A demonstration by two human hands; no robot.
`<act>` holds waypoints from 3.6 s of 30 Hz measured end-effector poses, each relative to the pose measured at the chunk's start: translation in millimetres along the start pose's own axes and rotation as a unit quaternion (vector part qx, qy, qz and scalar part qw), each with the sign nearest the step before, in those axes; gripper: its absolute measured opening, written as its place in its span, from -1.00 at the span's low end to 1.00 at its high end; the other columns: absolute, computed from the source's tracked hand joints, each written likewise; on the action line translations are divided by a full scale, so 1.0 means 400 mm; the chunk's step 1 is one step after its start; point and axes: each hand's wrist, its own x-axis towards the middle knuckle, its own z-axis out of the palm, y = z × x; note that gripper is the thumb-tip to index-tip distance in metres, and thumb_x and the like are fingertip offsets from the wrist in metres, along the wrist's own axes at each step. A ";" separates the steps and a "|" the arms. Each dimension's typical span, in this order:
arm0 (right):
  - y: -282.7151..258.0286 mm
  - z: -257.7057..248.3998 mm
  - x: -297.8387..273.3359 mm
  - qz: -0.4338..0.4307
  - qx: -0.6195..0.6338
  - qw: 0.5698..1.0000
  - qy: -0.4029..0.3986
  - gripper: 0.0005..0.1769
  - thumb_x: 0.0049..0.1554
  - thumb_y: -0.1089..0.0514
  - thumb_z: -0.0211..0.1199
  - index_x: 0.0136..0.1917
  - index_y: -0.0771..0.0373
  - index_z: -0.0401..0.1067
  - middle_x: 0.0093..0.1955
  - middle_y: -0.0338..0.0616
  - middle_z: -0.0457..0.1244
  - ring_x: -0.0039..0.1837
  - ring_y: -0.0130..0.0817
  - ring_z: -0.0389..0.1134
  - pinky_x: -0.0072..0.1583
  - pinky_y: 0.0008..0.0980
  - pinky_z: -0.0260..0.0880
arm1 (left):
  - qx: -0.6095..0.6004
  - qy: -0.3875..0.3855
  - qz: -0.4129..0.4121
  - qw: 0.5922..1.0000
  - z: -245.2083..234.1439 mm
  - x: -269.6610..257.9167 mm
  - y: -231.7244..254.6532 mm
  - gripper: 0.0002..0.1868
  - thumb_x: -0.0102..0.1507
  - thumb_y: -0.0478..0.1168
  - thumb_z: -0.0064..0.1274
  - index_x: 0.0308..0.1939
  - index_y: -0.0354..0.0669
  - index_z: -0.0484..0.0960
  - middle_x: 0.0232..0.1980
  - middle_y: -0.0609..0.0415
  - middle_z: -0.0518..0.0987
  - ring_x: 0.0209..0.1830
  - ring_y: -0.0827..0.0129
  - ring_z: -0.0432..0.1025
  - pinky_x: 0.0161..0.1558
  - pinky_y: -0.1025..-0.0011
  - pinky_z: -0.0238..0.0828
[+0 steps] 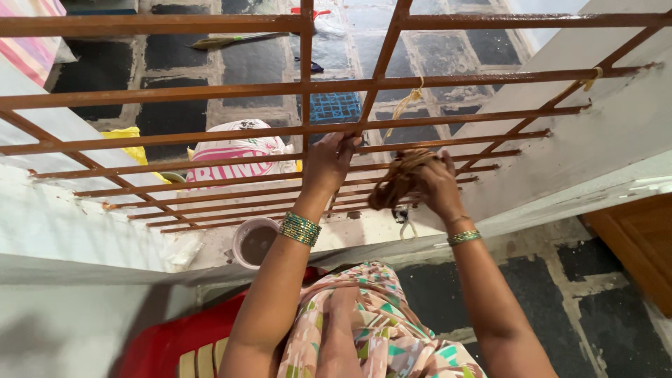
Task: The person wipes the individual bars of a metal window grille with a brown cloth, moving from bar to bar across the structure.
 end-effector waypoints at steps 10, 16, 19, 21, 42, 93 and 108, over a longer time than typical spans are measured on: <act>-0.151 0.056 0.056 -0.015 0.067 0.994 0.089 -0.75 0.08 0.16 0.37 0.01 0.19 0.39 0.13 -0.01 0.34 0.28 0.01 0.31 0.59 0.12 -0.15 | 0.006 0.010 0.002 1.000 0.001 -0.006 0.008 -0.77 0.34 -0.16 0.09 0.03 -0.13 0.67 -0.06 0.00 0.72 -0.11 0.23 0.65 -0.14 0.30 0.55; -0.289 0.162 0.116 0.039 0.018 0.991 0.128 -0.43 0.14 0.17 0.28 0.36 0.42 0.27 0.29 0.15 0.26 0.44 0.15 0.21 0.57 0.17 -0.10 | 0.043 0.017 -0.037 0.998 0.010 -0.015 0.020 -0.79 0.36 -0.12 0.08 0.01 -0.06 0.69 -0.10 0.00 0.71 -0.14 0.17 0.64 -0.17 0.25 0.53; -0.266 0.142 0.124 0.041 -0.018 0.997 0.070 -0.51 0.11 0.23 0.22 0.32 0.23 0.34 0.22 -0.05 0.33 0.43 -0.05 0.28 0.59 0.14 -0.11 | 0.053 0.025 -0.034 0.998 0.005 -0.015 0.029 -0.79 0.36 -0.11 0.10 -0.01 -0.07 0.69 -0.13 -0.03 0.70 -0.17 0.14 0.63 -0.19 0.24 0.52; -0.230 0.119 0.113 0.059 -0.068 0.996 0.004 -0.54 0.05 0.22 0.24 0.24 0.16 0.39 0.10 -0.09 0.36 0.33 -0.10 0.30 0.53 0.37 -0.33 | 0.067 0.026 -0.025 0.997 0.003 -0.012 0.032 -0.79 0.35 -0.11 0.11 -0.02 -0.09 0.69 -0.14 -0.05 0.70 -0.19 0.11 0.62 -0.20 0.23 0.51; 0.005 0.233 -0.141 0.027 -0.054 0.998 -0.023 -0.25 0.14 0.34 0.09 0.60 0.10 0.25 0.50 -0.10 0.26 0.60 -0.15 0.17 0.69 0.21 -0.23 | 0.051 -0.005 -0.064 0.997 0.034 -0.020 0.013 -0.79 0.44 -0.15 -0.15 0.05 -0.06 0.55 0.02 -0.01 0.65 -0.04 0.12 0.60 -0.10 0.19 0.52; -0.192 0.294 0.042 0.021 -0.074 0.997 -0.016 -0.46 -0.06 0.06 0.46 0.18 0.20 0.42 0.12 -0.08 0.36 0.25 -0.09 0.33 0.33 -0.12 0.21 | 0.140 0.038 0.000 0.989 0.063 -0.034 0.018 -0.85 0.47 -0.20 -0.17 0.06 -0.12 0.44 -0.06 -0.06 0.61 -0.05 -0.04 0.52 -0.20 0.05 0.44; 0.265 0.059 -0.054 0.121 -0.097 0.974 -0.168 -0.43 -0.13 -0.08 0.47 0.09 0.19 0.47 0.14 0.00 0.35 0.26 -0.05 0.30 0.33 -0.14 0.19 | 0.174 0.030 0.019 0.984 0.042 -0.033 0.053 -0.81 0.50 -0.17 -0.22 -0.03 -0.18 0.48 -0.15 -0.08 0.61 -0.17 -0.03 0.54 -0.23 0.10 0.46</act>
